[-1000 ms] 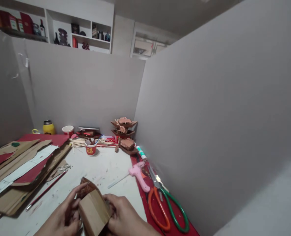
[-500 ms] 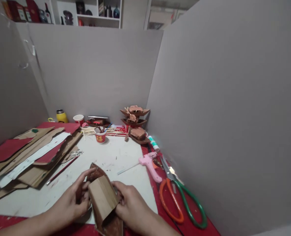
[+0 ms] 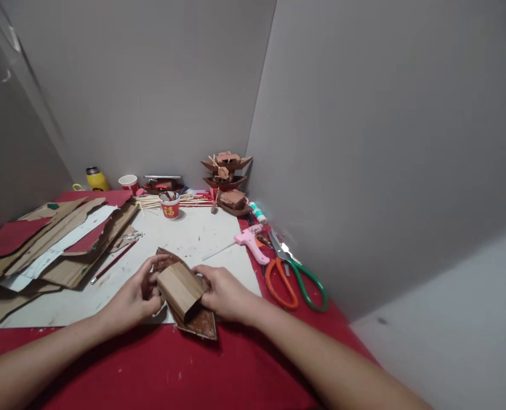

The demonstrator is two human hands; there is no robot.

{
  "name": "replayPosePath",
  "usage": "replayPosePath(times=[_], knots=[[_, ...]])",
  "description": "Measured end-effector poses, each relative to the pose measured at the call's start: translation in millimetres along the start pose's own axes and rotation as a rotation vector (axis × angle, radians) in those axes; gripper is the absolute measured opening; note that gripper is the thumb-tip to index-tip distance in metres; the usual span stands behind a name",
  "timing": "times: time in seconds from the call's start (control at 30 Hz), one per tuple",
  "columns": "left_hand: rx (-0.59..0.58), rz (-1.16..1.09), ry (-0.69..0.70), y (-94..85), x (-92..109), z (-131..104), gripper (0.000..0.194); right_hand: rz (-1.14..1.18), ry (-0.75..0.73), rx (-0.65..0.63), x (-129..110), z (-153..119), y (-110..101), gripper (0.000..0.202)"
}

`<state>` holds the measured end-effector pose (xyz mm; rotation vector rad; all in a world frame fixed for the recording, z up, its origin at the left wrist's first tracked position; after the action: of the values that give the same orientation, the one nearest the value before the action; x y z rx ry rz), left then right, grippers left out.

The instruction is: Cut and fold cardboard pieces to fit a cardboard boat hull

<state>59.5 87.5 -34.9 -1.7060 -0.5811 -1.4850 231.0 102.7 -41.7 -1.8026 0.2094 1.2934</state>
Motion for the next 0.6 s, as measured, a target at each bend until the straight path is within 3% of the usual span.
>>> replayPosePath(times=[0.17, 0.37, 0.6], knots=[[0.043, 0.013, -0.003, -1.5, -2.3, -1.3, 0.066, -0.061, -0.011, -0.011, -6.2, 3.0, -6.6, 0.044], [0.03, -0.058, -0.029, -2.4, -2.8, -0.5, 0.066, -0.044, -0.004, 0.017, 3.9, 5.3, -2.6, 0.04], [-0.066, -0.19, -0.043, -3.0, 3.7, -0.5, 0.06, -0.006, -0.025, 0.037, 3.8, 3.8, -2.2, 0.039]])
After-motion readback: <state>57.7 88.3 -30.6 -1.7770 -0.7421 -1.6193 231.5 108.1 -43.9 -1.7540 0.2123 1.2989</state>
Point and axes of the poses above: each hand's wrist, its own z-axis towards the middle knuckle, its own y-axis out of the palm, x = y × z, the point moved 5 cm from there along z, towards the middle knuckle, and after that the axes turned 12 degrees about -x, right-handed, at the moved point
